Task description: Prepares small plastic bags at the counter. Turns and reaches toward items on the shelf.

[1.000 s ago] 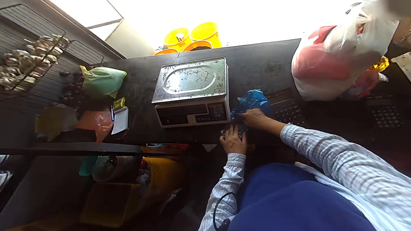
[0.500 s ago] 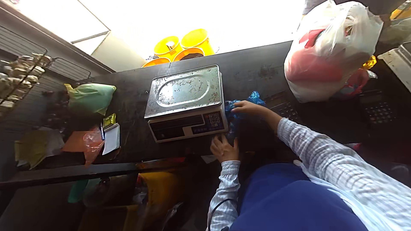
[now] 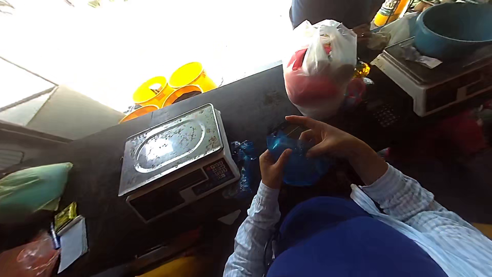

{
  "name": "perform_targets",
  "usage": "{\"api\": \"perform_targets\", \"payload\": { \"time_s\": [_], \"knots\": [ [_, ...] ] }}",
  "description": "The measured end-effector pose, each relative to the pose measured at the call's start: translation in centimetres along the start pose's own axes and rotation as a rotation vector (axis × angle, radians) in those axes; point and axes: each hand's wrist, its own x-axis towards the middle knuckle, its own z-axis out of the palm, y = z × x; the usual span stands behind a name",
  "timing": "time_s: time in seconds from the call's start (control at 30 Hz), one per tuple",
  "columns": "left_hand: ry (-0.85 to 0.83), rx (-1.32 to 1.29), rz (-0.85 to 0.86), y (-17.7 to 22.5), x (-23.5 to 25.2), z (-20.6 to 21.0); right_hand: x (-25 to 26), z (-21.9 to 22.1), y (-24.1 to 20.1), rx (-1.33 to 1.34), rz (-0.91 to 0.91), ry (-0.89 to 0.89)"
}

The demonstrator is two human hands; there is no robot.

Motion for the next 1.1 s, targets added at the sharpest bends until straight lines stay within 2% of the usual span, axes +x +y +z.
{"api": "perform_targets", "payload": {
  "time_s": [0.1,0.23,0.3,0.4,0.5,0.57,0.7,0.77,0.8,0.83,0.87,0.9,0.93,1.0,1.03,1.1],
  "knots": [
    [-0.065,0.056,0.058,0.6,0.2,2.2,-4.3,-1.4,-1.4,-0.129,-0.095,0.140],
    [-0.145,0.157,0.091,0.7,0.0,4.6,-8.2,-2.9,-2.0,-0.171,-0.165,0.202],
    [-0.004,0.154,0.091,0.5,0.1,6.6,-8.8,-3.9,-1.2,-0.132,-0.205,0.182],
    [0.358,-0.017,0.015,0.3,1.0,9.6,-8.9,-3.4,2.1,-0.097,-0.270,0.096],
    [0.621,-0.094,-0.073,0.2,2.4,11.3,-9.2,-2.2,5.1,-0.104,-0.190,0.136],
    [0.690,-0.111,-0.088,-0.7,3.1,11.3,-9.7,-3.5,5.3,-0.053,-0.123,0.208],
    [0.821,-0.172,-0.078,-2.9,3.8,11.9,-11.9,-10.1,3.6,0.167,-0.019,0.244],
    [0.861,0.049,-0.036,-4.5,3.0,12.8,-13.2,-12.9,2.5,0.186,-0.014,0.248],
    [0.846,0.235,0.030,-5.2,2.1,13.6,-13.7,-14.0,2.0,0.126,-0.020,0.256],
    [0.786,0.461,0.172,-5.9,1.0,14.5,-14.1,-14.9,1.4,0.026,-0.022,0.260],
    [0.675,0.674,0.354,-6.5,0.2,15.7,-14.3,-15.8,0.9,-0.100,-0.015,0.243],
    [0.511,0.816,0.455,-6.7,-0.2,17.4,-14.3,-16.7,0.5,-0.235,0.004,0.198],
    [0.321,0.892,0.434,-7.0,-0.5,19.3,-14.3,-17.3,0.0,-0.353,0.027,0.138],
    [-0.041,0.916,0.209,-8.4,-0.3,22.6,-14.5,-18.4,-0.6,-0.469,0.049,0.052],
    [-0.147,0.865,0.083,-9.2,0.3,23.7,-14.8,-19.1,-0.9,-0.449,0.068,0.043],
    [-0.162,0.662,-0.027,-10.3,1.4,25.4,-15.9,-21.1,-1.8,-0.318,0.136,0.045]
  ]
}}
